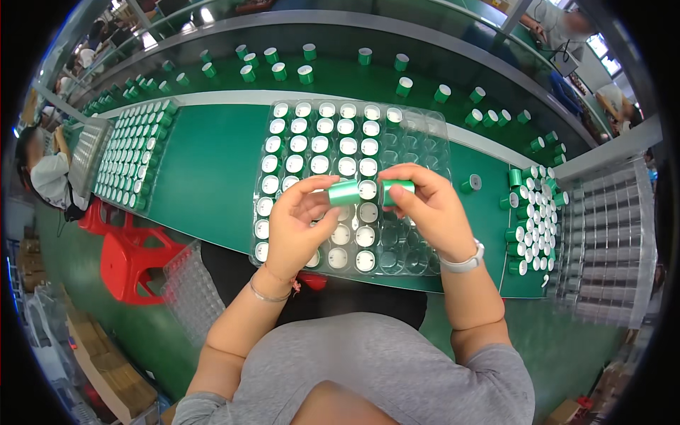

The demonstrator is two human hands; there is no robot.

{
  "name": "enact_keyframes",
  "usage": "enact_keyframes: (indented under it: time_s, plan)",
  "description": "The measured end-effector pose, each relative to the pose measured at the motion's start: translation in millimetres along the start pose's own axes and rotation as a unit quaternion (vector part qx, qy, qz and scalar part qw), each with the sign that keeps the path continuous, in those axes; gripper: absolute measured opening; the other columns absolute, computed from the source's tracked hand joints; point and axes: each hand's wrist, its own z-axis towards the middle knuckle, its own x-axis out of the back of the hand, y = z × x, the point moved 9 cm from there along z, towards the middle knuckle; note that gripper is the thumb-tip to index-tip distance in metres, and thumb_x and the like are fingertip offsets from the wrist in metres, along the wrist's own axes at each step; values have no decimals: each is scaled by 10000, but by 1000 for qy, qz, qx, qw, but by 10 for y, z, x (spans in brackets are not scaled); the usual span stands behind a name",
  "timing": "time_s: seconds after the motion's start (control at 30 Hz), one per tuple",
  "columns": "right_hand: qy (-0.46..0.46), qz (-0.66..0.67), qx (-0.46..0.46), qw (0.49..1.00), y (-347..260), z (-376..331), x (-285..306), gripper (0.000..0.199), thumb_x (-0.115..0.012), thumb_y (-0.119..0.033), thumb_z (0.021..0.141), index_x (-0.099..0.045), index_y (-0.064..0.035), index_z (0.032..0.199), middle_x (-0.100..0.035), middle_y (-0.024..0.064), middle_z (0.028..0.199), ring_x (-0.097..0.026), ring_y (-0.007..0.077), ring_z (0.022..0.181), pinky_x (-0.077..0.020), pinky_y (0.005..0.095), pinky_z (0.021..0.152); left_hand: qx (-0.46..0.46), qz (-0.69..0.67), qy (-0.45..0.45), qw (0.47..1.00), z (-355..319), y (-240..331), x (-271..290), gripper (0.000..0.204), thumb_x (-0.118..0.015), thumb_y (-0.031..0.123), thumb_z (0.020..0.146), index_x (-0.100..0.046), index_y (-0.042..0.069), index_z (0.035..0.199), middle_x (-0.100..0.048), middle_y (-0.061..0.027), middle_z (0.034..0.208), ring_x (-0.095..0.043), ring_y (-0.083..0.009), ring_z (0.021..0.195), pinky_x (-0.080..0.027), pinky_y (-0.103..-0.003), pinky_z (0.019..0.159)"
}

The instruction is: Inspect small green cylindrical electronic components and place them into a plastic blister pack tray.

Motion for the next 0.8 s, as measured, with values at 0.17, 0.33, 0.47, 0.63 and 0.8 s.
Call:
enact_keyframes:
  time_s: [0.17, 0.33, 0.47, 0.63, 0.8]
  plan:
    - [-64, 79, 23, 995, -7, 42, -67, 367, -645, 58, 874, -580, 31, 1234, -569, 82, 1190, -618, 170, 1053, -523, 297, 902, -15, 42, -13, 999, -26, 13, -38, 492, -635, -152, 800, -538, -42, 1269, -588, -148, 1258, -628, -214, 1109, -526, -325, 962]
    - [-112, 110, -25, 987, 81, 14, -179, 433, -626, 115, 853, -528, 30, 1265, -532, 96, 1230, -583, 190, 1130, -517, 327, 952, -114, 115, -57, 985, -34, 139, -109, 471, -639, -156, 790, -584, -37, 1243, -573, -151, 1266, -614, -229, 1142, -538, -327, 962]
    - [-123, 97, -22, 987, 83, 2, -200, 417, -623, 127, 848, -521, 19, 1237, -534, 98, 1231, -582, 189, 1131, -519, 331, 950, -124, 116, -70, 983, -48, 128, -117, 445, -635, -161, 789, -610, -34, 1215, -562, -151, 1275, -597, -238, 1174, -542, -327, 961]
    - [-118, 88, 7, 989, 62, 4, -201, 390, -627, 136, 840, -533, 12, 1199, -530, 98, 1234, -578, 191, 1137, -523, 344, 951, -138, 105, -71, 982, -53, 160, -118, 449, -631, -163, 792, -611, -25, 1218, -555, -150, 1284, -592, -242, 1182, -540, -324, 962]
    - [-116, 92, -11, 989, 72, 5, -183, 397, -642, 119, 841, -531, 17, 1208, -561, 99, 1205, -608, 190, 1088, -523, 326, 936, -150, 113, -76, 979, -60, 183, -133, 451, -641, -154, 792, -609, -19, 1222, -558, -145, 1269, -590, -236, 1180, -536, -324, 968]
